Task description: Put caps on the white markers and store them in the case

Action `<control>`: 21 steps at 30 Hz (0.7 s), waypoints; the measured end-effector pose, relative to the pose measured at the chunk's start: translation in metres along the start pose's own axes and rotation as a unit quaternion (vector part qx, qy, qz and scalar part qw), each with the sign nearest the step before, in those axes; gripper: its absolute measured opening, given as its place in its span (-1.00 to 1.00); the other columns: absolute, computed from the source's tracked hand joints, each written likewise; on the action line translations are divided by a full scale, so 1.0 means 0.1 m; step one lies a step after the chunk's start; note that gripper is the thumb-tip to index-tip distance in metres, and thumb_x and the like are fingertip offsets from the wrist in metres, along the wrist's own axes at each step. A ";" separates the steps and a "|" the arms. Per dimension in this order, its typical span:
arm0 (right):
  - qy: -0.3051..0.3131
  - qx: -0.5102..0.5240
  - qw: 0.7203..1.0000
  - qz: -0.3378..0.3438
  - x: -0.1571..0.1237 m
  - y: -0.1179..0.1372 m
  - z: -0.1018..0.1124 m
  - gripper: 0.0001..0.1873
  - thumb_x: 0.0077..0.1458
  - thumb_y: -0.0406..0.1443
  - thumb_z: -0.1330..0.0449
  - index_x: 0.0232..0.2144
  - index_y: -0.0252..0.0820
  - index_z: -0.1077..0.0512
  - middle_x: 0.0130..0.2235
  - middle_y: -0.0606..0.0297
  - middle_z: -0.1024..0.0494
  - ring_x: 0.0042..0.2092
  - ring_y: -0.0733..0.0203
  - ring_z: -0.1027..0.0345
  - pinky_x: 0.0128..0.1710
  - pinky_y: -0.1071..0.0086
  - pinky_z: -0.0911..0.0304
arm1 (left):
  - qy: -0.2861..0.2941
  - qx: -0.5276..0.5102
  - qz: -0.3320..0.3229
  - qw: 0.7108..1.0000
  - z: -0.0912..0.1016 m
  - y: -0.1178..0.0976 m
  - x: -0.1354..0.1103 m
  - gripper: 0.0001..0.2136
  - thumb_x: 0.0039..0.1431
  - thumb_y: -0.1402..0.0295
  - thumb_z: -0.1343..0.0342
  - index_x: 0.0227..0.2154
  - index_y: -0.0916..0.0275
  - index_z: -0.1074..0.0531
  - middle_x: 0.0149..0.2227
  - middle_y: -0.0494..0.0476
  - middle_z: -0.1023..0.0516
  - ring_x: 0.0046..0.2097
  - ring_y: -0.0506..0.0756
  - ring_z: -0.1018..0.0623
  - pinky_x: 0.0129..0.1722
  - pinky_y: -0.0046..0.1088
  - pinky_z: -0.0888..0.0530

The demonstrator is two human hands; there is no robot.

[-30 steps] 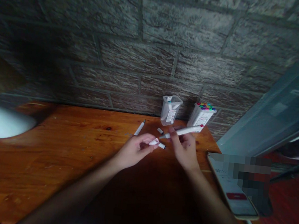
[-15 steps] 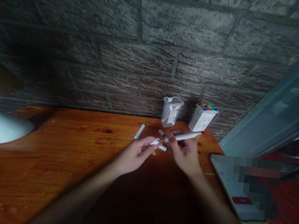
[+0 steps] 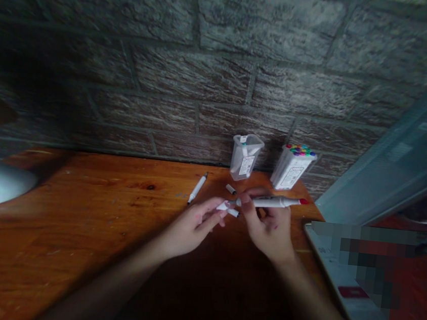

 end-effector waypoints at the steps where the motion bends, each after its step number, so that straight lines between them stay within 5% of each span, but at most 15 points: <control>1: 0.007 -0.007 1.000 0.005 0.00 0.00 0.00 -0.91 0.16 -0.32 -0.18 -0.39 -0.18 -0.45 -0.41 0.30 -0.55 -0.43 0.29 -0.44 -0.45 0.45 -0.29 | -0.002 0.000 0.000 1.000 0.00 -0.01 0.00 -0.78 0.33 0.23 0.05 -0.14 0.24 -0.38 -0.32 0.07 -0.47 -0.28 0.03 -0.46 -0.33 -0.50 -0.41; 10: 0.060 -0.073 0.992 0.081 0.02 0.11 -0.02 -0.89 0.20 -0.32 -0.16 -0.35 -0.19 -0.49 -0.29 0.25 -0.60 -0.27 0.25 -0.51 -0.26 0.41 -0.38 | -0.026 0.047 -0.026 0.998 0.02 -0.10 -0.01 -0.81 0.33 0.30 0.03 -0.11 0.23 -0.40 -0.34 0.03 -0.50 -0.32 -0.02 -0.46 -0.34 -0.56 -0.38; 17: -0.074 -0.189 0.979 0.025 0.10 -0.03 0.20 -0.83 0.20 -0.27 -0.17 -0.40 -0.23 -0.49 -0.45 0.28 -0.56 -0.47 0.30 -0.43 -0.45 0.43 -0.26 | -0.004 0.026 -0.011 1.000 0.01 -0.10 -0.04 -0.73 0.35 0.27 0.05 0.02 0.18 -0.40 -0.27 0.07 -0.52 -0.27 -0.01 -0.48 -0.30 -0.56 -0.41; 21: -0.107 -0.155 0.982 -0.022 0.11 -0.12 0.26 -0.80 0.19 -0.24 -0.17 -0.43 -0.21 -0.49 -0.50 0.31 -0.53 -0.52 0.32 -0.38 -0.52 0.43 -0.19 | -0.004 0.012 -0.005 1.000 -0.01 -0.14 -0.05 -0.72 0.35 0.26 0.05 0.01 0.19 -0.42 -0.20 0.10 -0.52 -0.27 -0.01 -0.48 -0.30 -0.54 -0.41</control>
Point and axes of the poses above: each hand's wrist, its own x-axis towards the middle knuckle, its own z-axis out of the back of the hand, y = z × x, the point moved 1 cm from there along x, towards the middle knuckle
